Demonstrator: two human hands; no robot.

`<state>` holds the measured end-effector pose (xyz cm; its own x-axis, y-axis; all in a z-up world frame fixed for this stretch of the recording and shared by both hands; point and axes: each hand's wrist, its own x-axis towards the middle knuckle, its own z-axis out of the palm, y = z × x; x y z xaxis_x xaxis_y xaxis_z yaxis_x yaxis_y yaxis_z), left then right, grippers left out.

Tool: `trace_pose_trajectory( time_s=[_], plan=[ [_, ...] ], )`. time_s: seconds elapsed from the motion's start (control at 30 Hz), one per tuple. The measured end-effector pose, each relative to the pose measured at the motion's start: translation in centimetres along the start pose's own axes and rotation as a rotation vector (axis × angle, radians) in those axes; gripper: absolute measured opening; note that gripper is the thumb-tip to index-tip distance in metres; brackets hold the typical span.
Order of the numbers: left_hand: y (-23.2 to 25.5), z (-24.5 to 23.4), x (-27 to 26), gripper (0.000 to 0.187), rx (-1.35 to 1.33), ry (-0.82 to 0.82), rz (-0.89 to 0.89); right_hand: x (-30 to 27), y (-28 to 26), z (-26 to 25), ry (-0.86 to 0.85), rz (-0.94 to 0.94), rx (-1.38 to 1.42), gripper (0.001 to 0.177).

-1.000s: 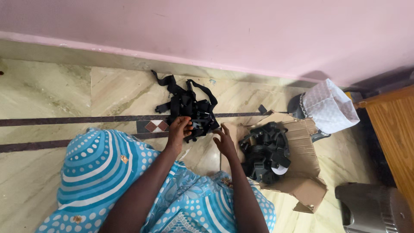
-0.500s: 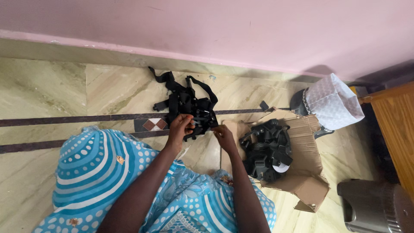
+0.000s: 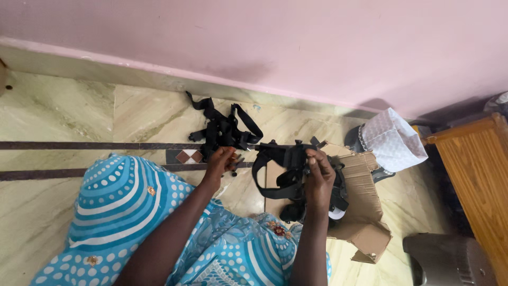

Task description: The person sits on the floor and sorts black camera accessories, including straps and mounts, from a cardboard box onto the floor. They handle the items one by one, separating them into piles.

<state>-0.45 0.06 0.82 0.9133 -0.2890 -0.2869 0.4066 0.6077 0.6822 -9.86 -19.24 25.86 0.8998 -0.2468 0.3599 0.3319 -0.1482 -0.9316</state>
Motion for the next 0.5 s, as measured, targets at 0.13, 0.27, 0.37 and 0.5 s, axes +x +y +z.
trace_pose_trajectory(
  time_s=[0.13,0.27,0.37,0.5],
  plan=[
    [1.9,1.3,-2.0,0.056,0.072,-0.211,-0.087,-1.1,0.6,0.9,-0.096,-0.044,-0.084,0.017],
    [3.7,2.7,-3.1,0.067,0.050,-0.306,-0.191,-2.0,1.7,0.9,-0.162,0.051,0.054,0.018],
    [4.8,3.3,-3.6,0.078,0.028,-0.469,-0.153,-1.9,2.1,0.7,-0.172,0.057,0.069,0.018],
    [5.3,3.8,-3.7,0.061,-0.016,-0.491,-0.119,-1.7,2.7,0.7,-0.202,0.056,0.083,0.017]
  ],
)
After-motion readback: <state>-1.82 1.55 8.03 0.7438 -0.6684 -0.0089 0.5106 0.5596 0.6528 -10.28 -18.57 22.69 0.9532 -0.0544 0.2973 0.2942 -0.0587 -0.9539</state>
